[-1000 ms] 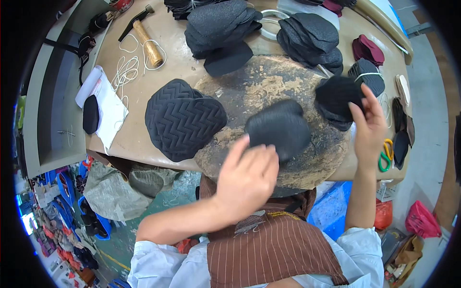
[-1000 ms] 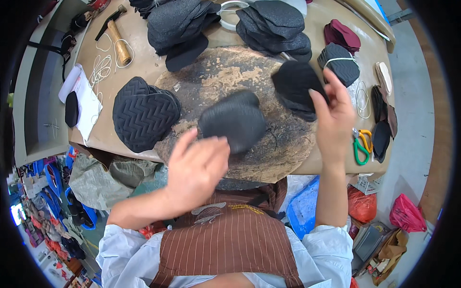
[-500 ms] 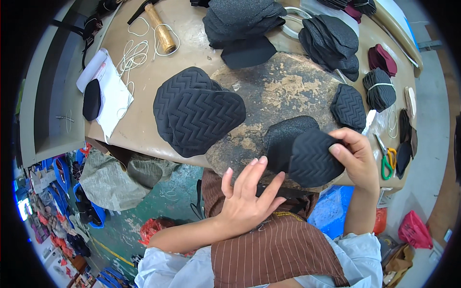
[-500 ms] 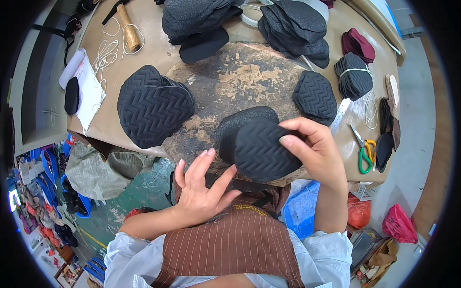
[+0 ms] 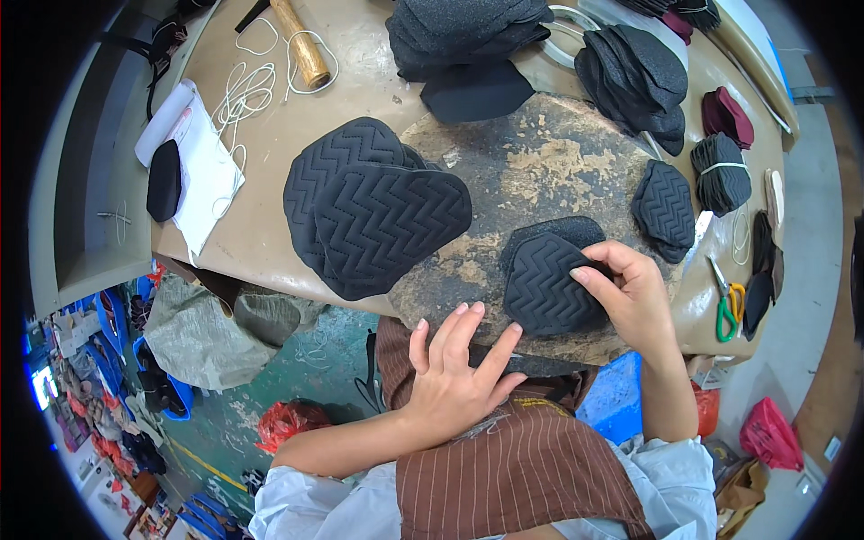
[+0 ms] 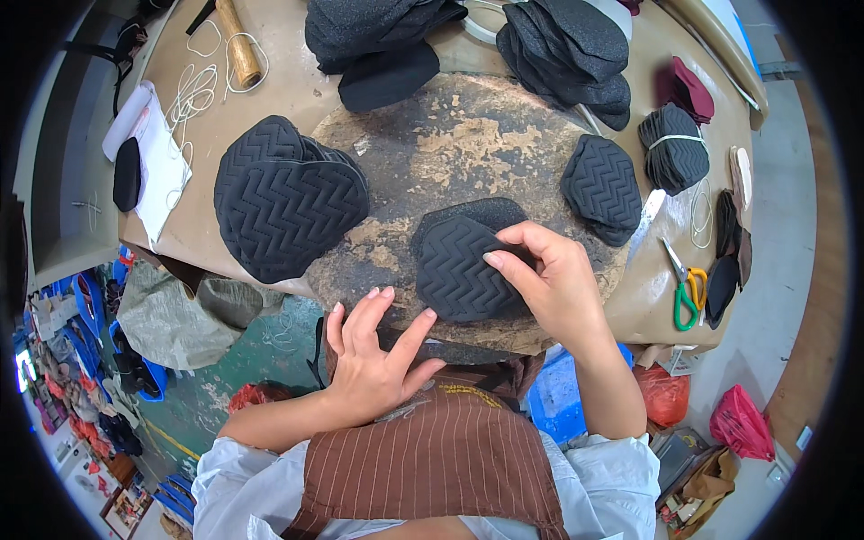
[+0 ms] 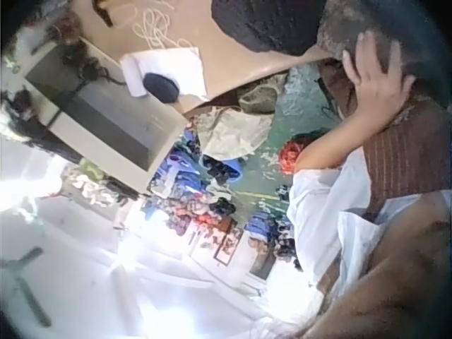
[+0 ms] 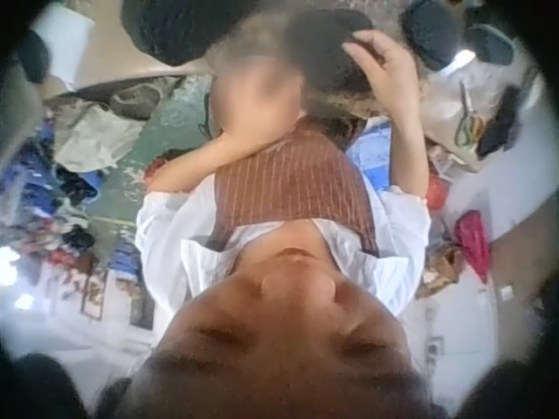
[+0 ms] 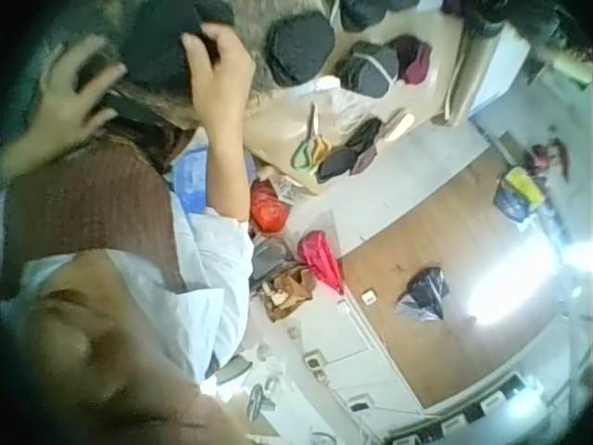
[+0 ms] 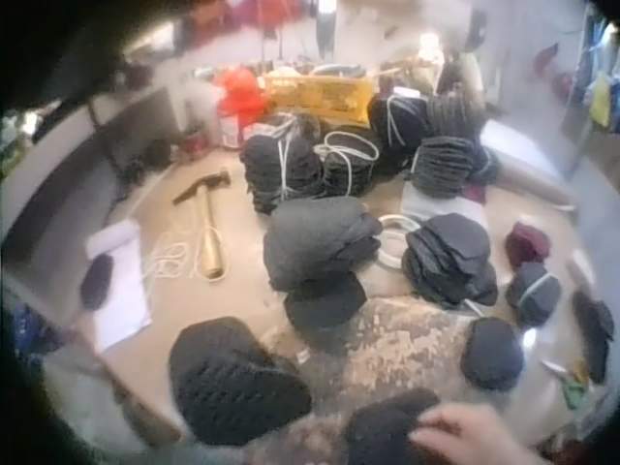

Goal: The person repeatedly picks up black, textured shoe insoles from a workbench, aligns them, and stacks them into neat piles. The person handles the insoles one by one, occasionally adjusting the stacks to ensure they are straight before placing them back on the table.

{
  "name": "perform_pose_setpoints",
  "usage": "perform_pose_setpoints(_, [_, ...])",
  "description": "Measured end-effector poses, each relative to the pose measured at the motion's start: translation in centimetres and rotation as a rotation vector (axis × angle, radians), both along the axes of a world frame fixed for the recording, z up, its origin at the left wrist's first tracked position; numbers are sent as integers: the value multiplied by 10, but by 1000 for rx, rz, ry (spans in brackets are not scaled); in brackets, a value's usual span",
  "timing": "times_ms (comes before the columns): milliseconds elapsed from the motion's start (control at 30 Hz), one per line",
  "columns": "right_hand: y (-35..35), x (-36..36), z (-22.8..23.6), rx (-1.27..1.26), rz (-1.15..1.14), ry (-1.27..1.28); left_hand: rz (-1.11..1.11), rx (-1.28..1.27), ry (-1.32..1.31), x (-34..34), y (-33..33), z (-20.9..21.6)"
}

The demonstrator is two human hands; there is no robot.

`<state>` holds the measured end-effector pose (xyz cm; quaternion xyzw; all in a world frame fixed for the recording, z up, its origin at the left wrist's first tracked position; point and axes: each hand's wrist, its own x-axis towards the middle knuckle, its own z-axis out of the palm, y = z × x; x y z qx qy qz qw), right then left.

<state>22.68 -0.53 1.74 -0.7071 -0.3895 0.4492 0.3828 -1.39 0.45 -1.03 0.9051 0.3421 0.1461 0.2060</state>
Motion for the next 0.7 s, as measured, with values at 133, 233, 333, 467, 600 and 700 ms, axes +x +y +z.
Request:
perform_pose_setpoints(133, [1, 0, 0, -43, -5, 16, -11, -22, -60, -4, 1, -2])
perform_pose_setpoints(233, [2, 0, 3, -73, 9, -18, -30, -41, -135, -5, 2, -3])
perform_pose_setpoints(333, [4, -1, 3, -64, 11, -61, -156, -29, -146, 3, 14, 7])
perform_pose_setpoints(467, [4, -1, -2, -30, -2, -94, -291, -17, 3, 28, 30, 16])
perform_pose_setpoints(600, [10, -3, 18, -211, 13, -255, -267, -13, 183, 39, 27, 15])
perform_pose_setpoints(700, [17, -6, 27, -237, 112, -583, -194, -59, 170, 47, 26, 19])
